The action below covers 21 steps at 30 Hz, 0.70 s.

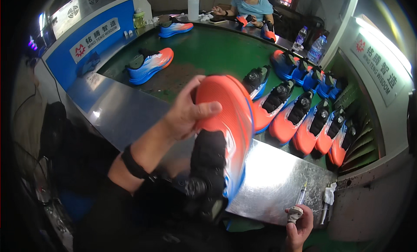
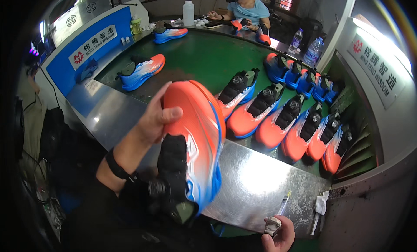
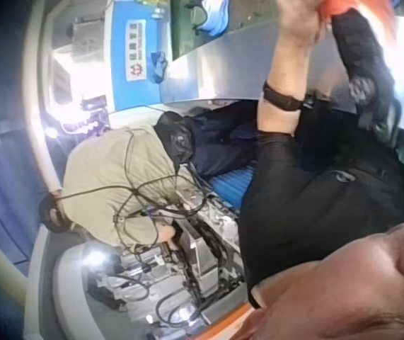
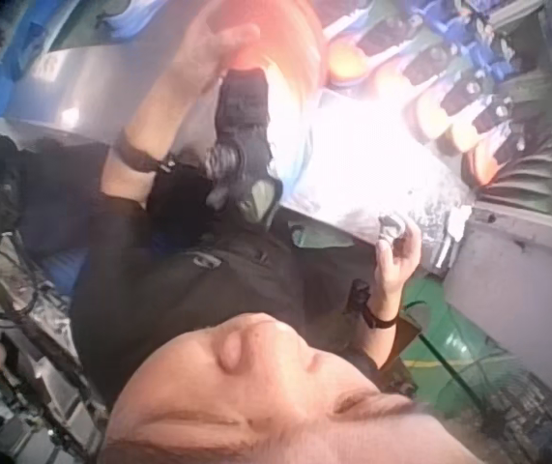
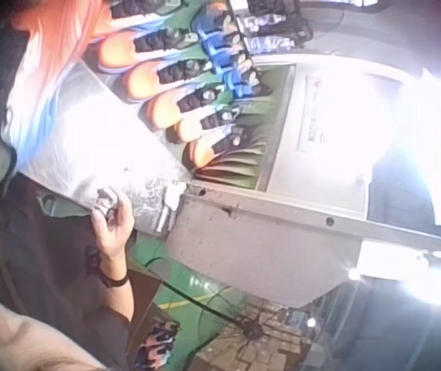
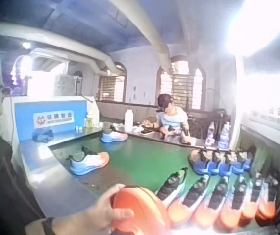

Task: Applying adhesive using a syringe to the soles of shoes on a conveyor belt.

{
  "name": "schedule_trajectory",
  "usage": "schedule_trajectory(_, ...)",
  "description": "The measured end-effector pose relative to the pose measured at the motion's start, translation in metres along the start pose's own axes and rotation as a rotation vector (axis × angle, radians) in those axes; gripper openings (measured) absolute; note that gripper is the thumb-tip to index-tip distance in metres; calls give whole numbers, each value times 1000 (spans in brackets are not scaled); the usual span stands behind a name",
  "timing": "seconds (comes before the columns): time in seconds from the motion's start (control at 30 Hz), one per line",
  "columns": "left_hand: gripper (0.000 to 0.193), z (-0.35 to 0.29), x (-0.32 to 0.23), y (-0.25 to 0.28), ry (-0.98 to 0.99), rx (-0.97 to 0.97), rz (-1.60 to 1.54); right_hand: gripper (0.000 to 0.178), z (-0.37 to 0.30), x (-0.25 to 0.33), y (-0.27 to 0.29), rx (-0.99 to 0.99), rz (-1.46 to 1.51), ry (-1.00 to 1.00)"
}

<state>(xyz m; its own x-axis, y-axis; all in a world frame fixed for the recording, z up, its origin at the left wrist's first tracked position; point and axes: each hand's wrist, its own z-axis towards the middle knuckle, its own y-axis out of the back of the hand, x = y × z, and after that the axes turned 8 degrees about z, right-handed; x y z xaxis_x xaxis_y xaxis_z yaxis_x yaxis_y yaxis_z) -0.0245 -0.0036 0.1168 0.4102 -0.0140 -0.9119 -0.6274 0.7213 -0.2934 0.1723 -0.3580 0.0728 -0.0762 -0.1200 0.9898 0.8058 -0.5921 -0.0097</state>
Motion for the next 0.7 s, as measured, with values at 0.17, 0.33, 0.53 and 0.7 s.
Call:
schedule_trajectory(0.17, 74, -5, 23, -20, 62, 102, -229, 66, 30, 28, -31, 90, 124, 131)
schedule_trajectory(0.33, 84, -9, 36, -5, 200, 176, -267, 35, 52, 55, -66, 297, 418, 213)
schedule_trajectory(0.53, 80, -27, 25, 8, 130, 261, -255, 39, 68, 74, -100, 347, 533, 55)
schedule_trajectory(0.7, 81, -34, 18, 11, 24, 302, -51, 74, 86, 75, -121, 502, 624, 100)
